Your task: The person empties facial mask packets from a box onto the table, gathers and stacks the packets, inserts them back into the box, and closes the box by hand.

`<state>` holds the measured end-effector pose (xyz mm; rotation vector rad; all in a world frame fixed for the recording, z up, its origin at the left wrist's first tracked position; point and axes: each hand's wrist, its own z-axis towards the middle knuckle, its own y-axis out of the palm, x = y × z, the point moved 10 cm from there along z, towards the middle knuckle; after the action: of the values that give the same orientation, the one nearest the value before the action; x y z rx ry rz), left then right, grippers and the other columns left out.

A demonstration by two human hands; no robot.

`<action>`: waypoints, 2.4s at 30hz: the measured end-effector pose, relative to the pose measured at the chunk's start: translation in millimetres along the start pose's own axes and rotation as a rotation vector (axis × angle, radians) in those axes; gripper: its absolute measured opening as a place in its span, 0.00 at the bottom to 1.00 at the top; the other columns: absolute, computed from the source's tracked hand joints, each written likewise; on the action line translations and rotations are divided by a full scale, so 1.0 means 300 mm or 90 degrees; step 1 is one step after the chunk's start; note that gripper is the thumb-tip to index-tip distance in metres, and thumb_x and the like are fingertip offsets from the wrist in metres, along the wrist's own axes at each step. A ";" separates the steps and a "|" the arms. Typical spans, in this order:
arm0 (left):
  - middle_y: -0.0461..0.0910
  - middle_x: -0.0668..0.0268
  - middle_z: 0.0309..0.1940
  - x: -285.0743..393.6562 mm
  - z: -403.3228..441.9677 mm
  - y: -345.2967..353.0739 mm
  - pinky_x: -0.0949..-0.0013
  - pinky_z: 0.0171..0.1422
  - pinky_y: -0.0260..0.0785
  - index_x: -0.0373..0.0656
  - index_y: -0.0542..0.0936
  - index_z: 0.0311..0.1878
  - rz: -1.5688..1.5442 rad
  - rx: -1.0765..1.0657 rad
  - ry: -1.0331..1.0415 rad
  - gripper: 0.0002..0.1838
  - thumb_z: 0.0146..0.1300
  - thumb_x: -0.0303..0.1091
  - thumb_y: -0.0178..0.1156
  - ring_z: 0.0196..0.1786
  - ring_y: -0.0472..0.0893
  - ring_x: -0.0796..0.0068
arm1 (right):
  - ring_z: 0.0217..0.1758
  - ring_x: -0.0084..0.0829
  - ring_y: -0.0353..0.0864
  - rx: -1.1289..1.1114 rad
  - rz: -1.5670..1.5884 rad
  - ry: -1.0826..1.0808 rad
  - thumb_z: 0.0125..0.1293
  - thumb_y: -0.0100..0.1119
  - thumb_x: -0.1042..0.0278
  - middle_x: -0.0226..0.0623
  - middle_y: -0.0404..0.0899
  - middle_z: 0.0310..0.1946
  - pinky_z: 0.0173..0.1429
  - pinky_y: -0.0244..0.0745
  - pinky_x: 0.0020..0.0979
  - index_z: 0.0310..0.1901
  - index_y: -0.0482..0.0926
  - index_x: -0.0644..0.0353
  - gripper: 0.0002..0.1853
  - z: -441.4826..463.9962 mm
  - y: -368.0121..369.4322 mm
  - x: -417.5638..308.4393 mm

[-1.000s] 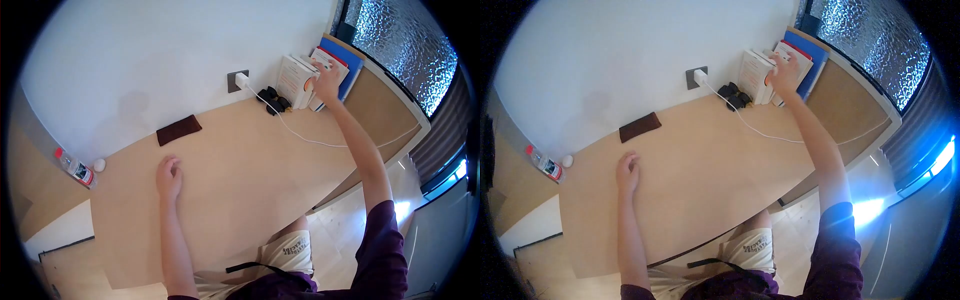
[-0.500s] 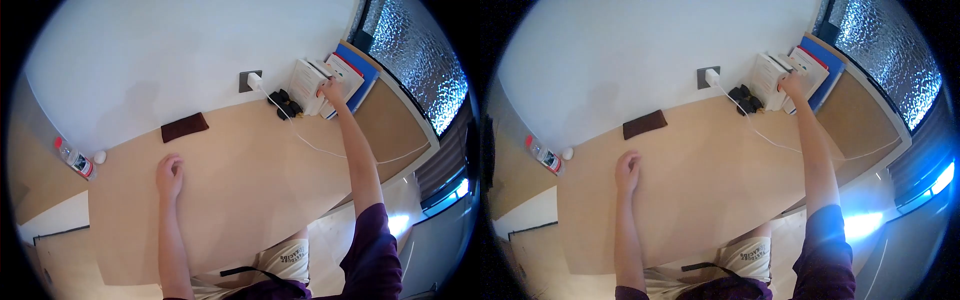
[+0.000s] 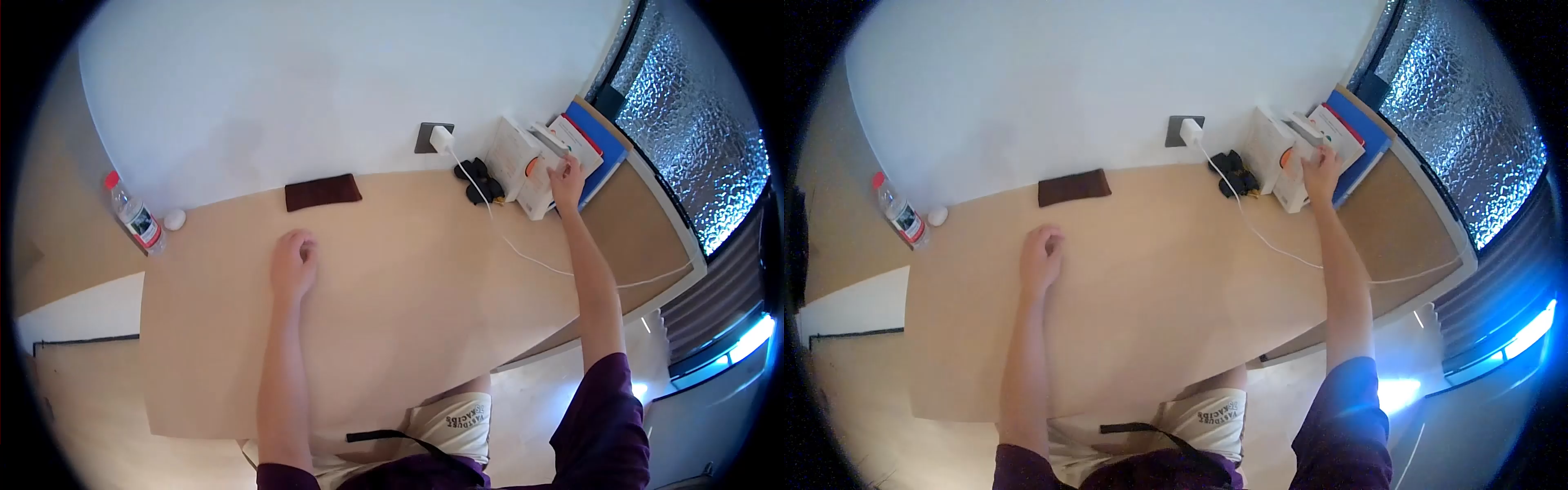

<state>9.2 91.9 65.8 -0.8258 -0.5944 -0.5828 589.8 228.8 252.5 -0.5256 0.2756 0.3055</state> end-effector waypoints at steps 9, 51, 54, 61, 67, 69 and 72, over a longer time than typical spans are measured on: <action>0.81 0.63 0.49 -0.125 0.004 0.051 0.70 0.57 0.67 0.41 0.81 0.45 -0.411 -0.066 -0.158 0.11 0.62 0.35 0.60 0.52 0.78 0.74 | 0.48 0.45 0.75 0.003 -0.053 -0.553 0.53 0.60 0.79 0.40 0.73 0.45 0.48 0.74 0.39 0.47 0.75 0.55 0.18 -0.038 -0.328 -0.774; 0.74 0.63 0.58 -0.006 0.055 -0.326 0.64 0.62 0.70 0.38 0.68 0.63 -0.839 0.102 -0.186 0.29 0.60 0.33 0.66 0.60 0.74 0.69 | 0.50 0.41 0.76 -0.298 0.216 -0.146 0.51 0.58 0.77 0.40 0.70 0.51 0.49 0.74 0.41 0.43 0.75 0.54 0.15 -0.798 0.261 -0.870; 0.77 0.62 0.53 0.238 0.154 -0.427 0.68 0.57 0.73 0.37 0.71 0.59 -0.725 0.082 -0.120 0.27 0.58 0.28 0.68 0.55 0.78 0.71 | 0.48 0.41 0.76 -0.321 0.198 -0.139 0.52 0.58 0.77 0.41 0.70 0.51 0.48 0.74 0.42 0.43 0.74 0.54 0.15 -0.798 0.272 -0.862; 0.77 0.59 0.53 0.406 0.215 -0.443 0.65 0.56 0.74 0.35 0.70 0.60 -0.680 0.076 0.018 0.29 0.56 0.28 0.69 0.53 0.79 0.69 | 0.45 0.42 0.78 -0.380 0.196 -0.083 0.54 0.55 0.77 0.40 0.70 0.51 0.47 0.74 0.42 0.46 0.74 0.54 0.16 -0.804 0.283 -0.852; 0.73 0.60 0.58 0.336 0.197 -0.552 0.62 0.60 0.73 0.38 0.66 0.64 -0.731 0.188 -0.020 0.32 0.58 0.34 0.67 0.59 0.76 0.67 | 0.40 0.39 0.78 -0.345 0.264 -0.122 0.53 0.55 0.79 0.41 0.70 0.50 0.45 0.75 0.38 0.46 0.74 0.54 0.18 -0.825 0.316 -0.857; 0.73 0.60 0.59 0.310 0.198 -0.583 0.61 0.60 0.73 0.38 0.66 0.64 -0.728 0.195 -0.009 0.31 0.59 0.33 0.67 0.60 0.75 0.67 | 0.40 0.38 0.78 -0.372 0.275 -0.094 0.52 0.55 0.79 0.41 0.70 0.50 0.44 0.75 0.37 0.47 0.74 0.54 0.18 -0.817 0.296 -0.868; 0.74 0.61 0.58 0.287 0.198 -0.605 0.62 0.60 0.73 0.40 0.68 0.63 -0.720 0.219 -0.026 0.29 0.60 0.32 0.66 0.59 0.76 0.67 | 0.41 0.34 0.78 -0.376 0.306 -0.038 0.54 0.56 0.78 0.38 0.70 0.49 0.44 0.75 0.35 0.46 0.75 0.55 0.16 -0.805 0.302 -0.839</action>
<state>-69.1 20.1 246.4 -0.1024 -1.1596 -1.4339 283.5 121.9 95.4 -1.0306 0.2505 0.8822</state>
